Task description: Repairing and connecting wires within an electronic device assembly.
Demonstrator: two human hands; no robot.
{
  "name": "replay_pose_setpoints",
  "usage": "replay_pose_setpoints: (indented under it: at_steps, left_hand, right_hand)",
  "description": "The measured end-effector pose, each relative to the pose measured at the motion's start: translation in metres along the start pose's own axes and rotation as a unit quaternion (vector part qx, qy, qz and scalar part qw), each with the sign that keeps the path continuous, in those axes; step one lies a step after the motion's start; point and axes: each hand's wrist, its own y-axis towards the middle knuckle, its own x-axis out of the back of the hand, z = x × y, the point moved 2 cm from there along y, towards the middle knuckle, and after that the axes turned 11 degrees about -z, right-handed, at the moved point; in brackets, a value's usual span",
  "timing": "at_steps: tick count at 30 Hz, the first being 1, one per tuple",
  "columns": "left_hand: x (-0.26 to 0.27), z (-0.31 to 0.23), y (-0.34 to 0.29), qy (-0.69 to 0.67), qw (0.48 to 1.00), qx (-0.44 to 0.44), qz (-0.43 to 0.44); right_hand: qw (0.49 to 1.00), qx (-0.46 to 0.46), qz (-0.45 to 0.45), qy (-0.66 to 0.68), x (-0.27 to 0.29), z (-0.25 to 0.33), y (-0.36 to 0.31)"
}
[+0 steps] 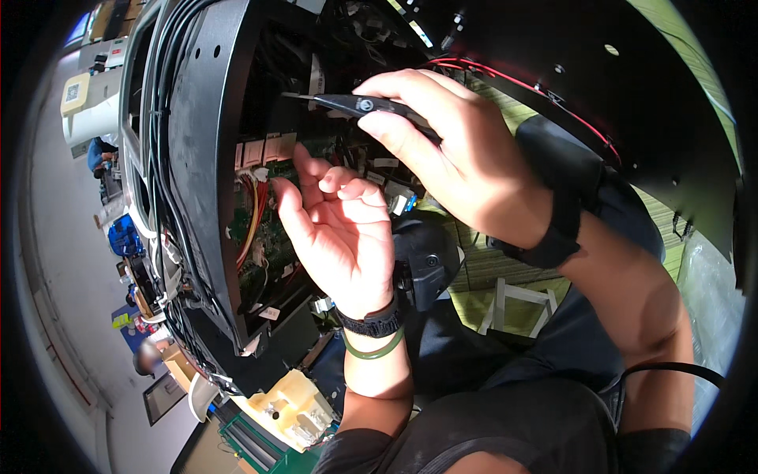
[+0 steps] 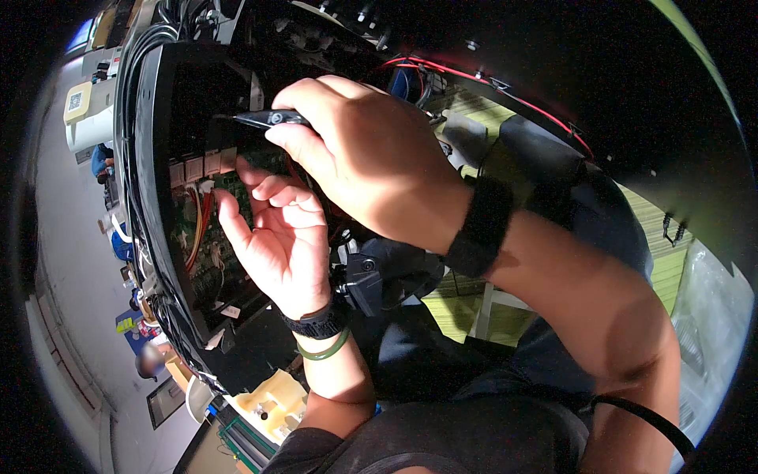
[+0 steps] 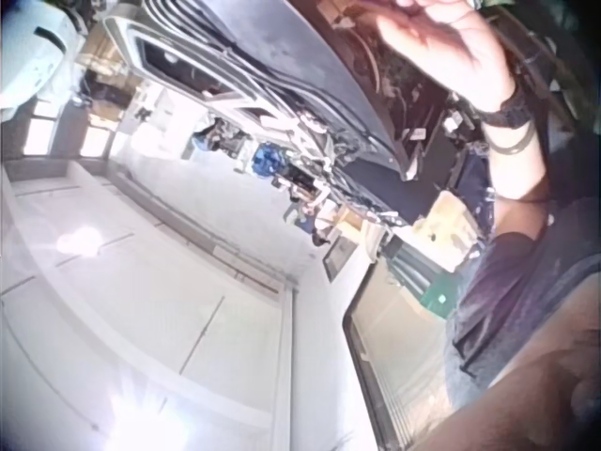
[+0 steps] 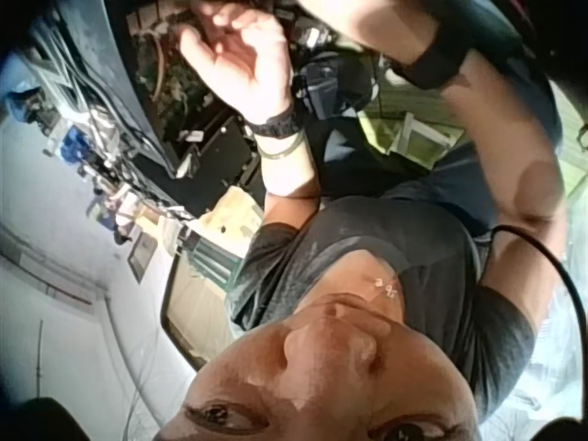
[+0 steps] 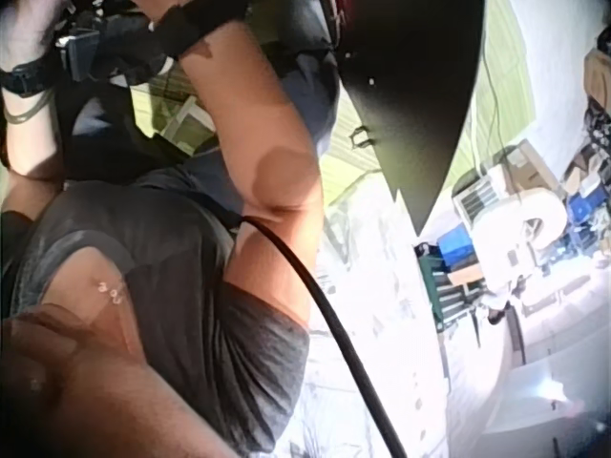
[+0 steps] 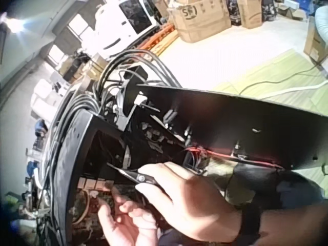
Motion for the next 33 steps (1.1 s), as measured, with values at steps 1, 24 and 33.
replay_pose_setpoints:
  at_steps: [1,24,33]
  left_hand:
    - [0.001,0.000,0.000,-0.001,1.000,0.004,-0.004]
    - [0.004,0.000,0.001,0.049,0.998,-0.034,-0.018]
    - [0.003,0.001,0.001,0.031,0.999,-0.023,-0.015]
  right_hand:
    - [1.000,0.011,-0.010,-0.010,-0.002,-0.001,0.000]
    - [0.997,0.035,-0.061,-0.016,-0.012,-0.001,0.003]
    - [0.998,0.026,-0.041,-0.028,-0.008,0.000,0.003]
